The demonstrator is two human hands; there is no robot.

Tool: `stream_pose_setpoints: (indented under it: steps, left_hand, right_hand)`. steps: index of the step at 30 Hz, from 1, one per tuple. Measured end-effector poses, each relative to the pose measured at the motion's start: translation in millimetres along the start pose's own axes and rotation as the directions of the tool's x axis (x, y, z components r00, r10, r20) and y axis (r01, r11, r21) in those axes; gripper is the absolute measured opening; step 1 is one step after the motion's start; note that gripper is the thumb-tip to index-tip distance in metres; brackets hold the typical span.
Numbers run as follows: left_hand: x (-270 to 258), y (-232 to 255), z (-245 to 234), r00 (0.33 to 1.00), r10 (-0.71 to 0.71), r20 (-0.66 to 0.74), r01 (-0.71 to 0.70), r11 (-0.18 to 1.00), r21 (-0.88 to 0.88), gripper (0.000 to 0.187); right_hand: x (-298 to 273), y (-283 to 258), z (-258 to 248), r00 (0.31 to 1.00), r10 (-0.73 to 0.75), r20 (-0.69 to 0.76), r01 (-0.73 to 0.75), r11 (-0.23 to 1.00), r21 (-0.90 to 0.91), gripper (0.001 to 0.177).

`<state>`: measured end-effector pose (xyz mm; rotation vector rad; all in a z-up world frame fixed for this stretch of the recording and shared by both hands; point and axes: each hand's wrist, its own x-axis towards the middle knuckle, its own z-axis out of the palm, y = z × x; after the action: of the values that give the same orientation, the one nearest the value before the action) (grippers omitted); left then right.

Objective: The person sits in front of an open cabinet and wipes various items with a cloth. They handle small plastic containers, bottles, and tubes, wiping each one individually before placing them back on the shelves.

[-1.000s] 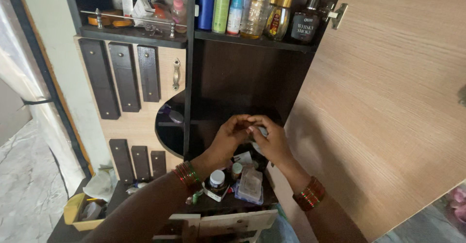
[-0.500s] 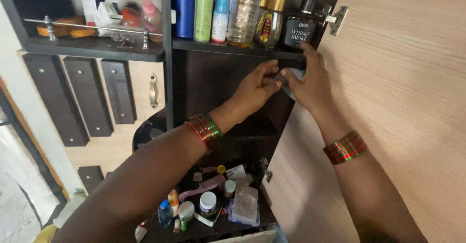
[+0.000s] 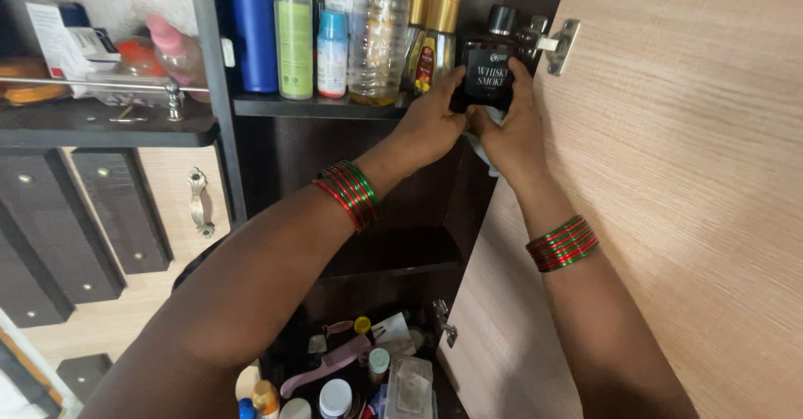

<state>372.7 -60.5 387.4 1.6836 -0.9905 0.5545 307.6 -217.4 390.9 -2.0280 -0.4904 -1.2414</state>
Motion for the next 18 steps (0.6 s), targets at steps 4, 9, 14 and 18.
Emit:
stream_pose_setpoints:
  steps: [4, 9, 14, 18]
  left_hand:
    - [-0.4, -17.7, 7.8, 0.981, 0.184, -0.053, -0.174, 0.971, 0.163, 0.07]
    - [-9.5, -17.6, 14.7, 0.915, 0.38, -0.135, -0.343, 0.91, 0.233, 0.07]
    - [-31.9, 3.6, 4.8, 0.983, 0.149, -0.111, -0.143, 0.988, 0.056, 0.069]
    - [-36.8, 10.0, -4.1, 0.984, 0.116, -0.136, -0.11, 0.993, 0.054, 0.064]
  right_hand:
    - [3.5, 8.1, 4.8, 0.999, 0.045, 0.022, -0.046, 0.998, 0.047, 0.088]
    - [11.3, 17.4, 11.0, 0.975, 0.213, 0.055, -0.22, 0.938, 0.268, 0.091]
    - [11.6, 9.6, 11.1, 0.945, 0.315, 0.09, -0.322, 0.842, 0.432, 0.09]
    - [8.0, -1.2, 11.6, 0.934, 0.345, 0.086, -0.35, 0.849, 0.396, 0.087]
